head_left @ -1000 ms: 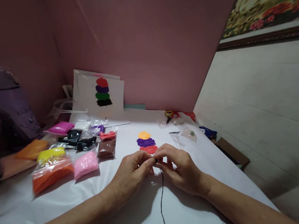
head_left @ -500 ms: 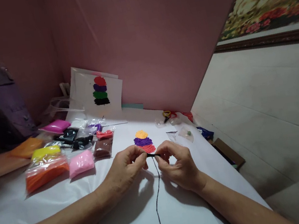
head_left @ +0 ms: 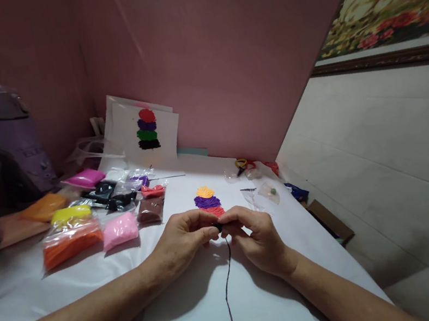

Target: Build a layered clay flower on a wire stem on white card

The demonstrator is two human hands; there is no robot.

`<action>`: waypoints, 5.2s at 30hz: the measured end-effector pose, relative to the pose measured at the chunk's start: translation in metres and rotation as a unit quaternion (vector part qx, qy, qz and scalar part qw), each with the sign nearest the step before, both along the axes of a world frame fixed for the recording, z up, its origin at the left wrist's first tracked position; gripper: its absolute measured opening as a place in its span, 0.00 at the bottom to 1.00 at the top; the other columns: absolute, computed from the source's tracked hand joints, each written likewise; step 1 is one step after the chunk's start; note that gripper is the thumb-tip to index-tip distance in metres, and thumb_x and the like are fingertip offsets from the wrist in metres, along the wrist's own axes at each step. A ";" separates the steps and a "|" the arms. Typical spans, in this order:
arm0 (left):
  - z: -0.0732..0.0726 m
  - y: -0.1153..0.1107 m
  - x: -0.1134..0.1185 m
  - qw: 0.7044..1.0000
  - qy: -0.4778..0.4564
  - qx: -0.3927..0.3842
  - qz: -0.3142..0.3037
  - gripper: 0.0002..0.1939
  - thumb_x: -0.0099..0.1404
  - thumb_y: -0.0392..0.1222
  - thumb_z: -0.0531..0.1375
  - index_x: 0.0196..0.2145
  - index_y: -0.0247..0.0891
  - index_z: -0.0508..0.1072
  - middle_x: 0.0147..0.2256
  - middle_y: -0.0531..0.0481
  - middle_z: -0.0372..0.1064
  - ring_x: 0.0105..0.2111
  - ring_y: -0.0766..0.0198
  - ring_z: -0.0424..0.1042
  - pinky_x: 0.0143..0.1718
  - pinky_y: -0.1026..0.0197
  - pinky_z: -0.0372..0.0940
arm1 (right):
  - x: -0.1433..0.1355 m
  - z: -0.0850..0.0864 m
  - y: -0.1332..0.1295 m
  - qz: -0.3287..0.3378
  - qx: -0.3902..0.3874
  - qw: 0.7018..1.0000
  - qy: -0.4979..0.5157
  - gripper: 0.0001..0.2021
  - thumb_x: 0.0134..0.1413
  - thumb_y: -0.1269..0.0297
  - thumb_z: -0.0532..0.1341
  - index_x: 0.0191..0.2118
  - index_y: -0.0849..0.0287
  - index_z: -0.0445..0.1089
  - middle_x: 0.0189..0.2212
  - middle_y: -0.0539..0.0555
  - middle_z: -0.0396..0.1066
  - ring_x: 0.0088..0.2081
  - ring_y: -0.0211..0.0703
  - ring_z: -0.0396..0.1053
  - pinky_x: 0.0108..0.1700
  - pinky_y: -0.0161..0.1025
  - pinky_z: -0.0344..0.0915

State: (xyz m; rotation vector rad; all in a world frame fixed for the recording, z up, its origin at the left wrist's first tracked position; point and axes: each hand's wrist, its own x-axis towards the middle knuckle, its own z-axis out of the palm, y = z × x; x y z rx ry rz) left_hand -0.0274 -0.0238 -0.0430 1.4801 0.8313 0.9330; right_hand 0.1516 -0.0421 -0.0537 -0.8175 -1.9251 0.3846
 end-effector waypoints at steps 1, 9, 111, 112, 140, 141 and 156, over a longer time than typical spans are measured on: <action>0.000 0.000 0.000 1.000 -0.001 0.003 -0.002 0.09 0.54 0.38 0.61 0.34 0.35 0.76 0.31 0.50 0.75 0.31 0.63 0.71 0.36 0.60 0.65 | 0.000 0.000 0.000 0.009 0.003 1.000 -0.002 0.13 0.53 0.79 0.55 0.39 0.57 0.70 0.29 0.51 0.72 0.29 0.38 0.71 0.32 0.37 0.71; 0.002 -0.005 -0.001 0.993 0.041 0.104 0.035 0.06 0.56 0.40 0.59 0.29 0.37 0.75 0.27 0.51 0.74 0.29 0.64 0.69 0.34 0.61 0.64 | 0.000 0.003 -0.003 0.006 0.023 0.999 -0.036 0.10 0.54 0.75 0.60 0.42 0.57 0.70 0.31 0.53 0.74 0.29 0.39 0.71 0.32 0.38 0.72; 0.005 -0.003 -0.003 0.995 0.085 0.051 -0.023 0.12 0.61 0.45 0.56 0.31 0.34 0.74 0.28 0.50 0.73 0.27 0.66 0.68 0.31 0.63 0.62 | 0.001 0.000 0.000 0.012 -0.015 0.999 -0.027 0.08 0.56 0.75 0.59 0.41 0.57 0.70 0.31 0.52 0.73 0.30 0.38 0.71 0.32 0.37 0.71; 0.005 -0.003 -0.003 0.995 0.088 0.051 -0.021 0.14 0.62 0.47 0.56 0.30 0.34 0.74 0.27 0.49 0.73 0.26 0.66 0.68 0.30 0.63 0.62 | 0.002 0.000 0.001 0.007 -0.009 1.000 -0.027 0.09 0.56 0.75 0.58 0.40 0.57 0.70 0.31 0.52 0.73 0.29 0.38 0.71 0.32 0.37 0.71; 0.008 -0.005 0.001 0.994 0.084 0.043 0.050 0.08 0.54 0.41 0.59 0.28 0.35 0.75 0.25 0.52 0.73 0.28 0.64 0.70 0.32 0.62 0.63 | -0.003 0.005 -0.001 -0.060 -0.017 0.998 -0.014 0.04 0.54 0.70 0.59 0.29 0.58 0.68 0.21 0.48 0.68 0.21 0.35 0.64 0.26 0.33 0.63; 0.008 -0.005 0.001 0.995 0.078 0.039 0.053 0.08 0.54 0.41 0.60 0.29 0.35 0.76 0.26 0.51 0.73 0.28 0.64 0.70 0.33 0.62 0.64 | -0.003 0.005 -0.001 -0.069 -0.017 0.997 -0.016 0.04 0.54 0.71 0.59 0.29 0.59 0.67 0.21 0.48 0.67 0.21 0.35 0.63 0.25 0.33 0.63; 0.003 -0.003 0.000 0.998 0.065 -0.002 0.004 0.10 0.55 0.41 0.60 0.32 0.34 0.76 0.26 0.51 0.74 0.22 0.69 0.65 0.25 0.66 0.59 | 0.000 0.007 0.000 -0.056 -0.022 0.996 -0.070 0.06 0.59 0.70 0.57 0.31 0.59 0.69 0.24 0.50 0.71 0.24 0.35 0.66 0.29 0.33 0.63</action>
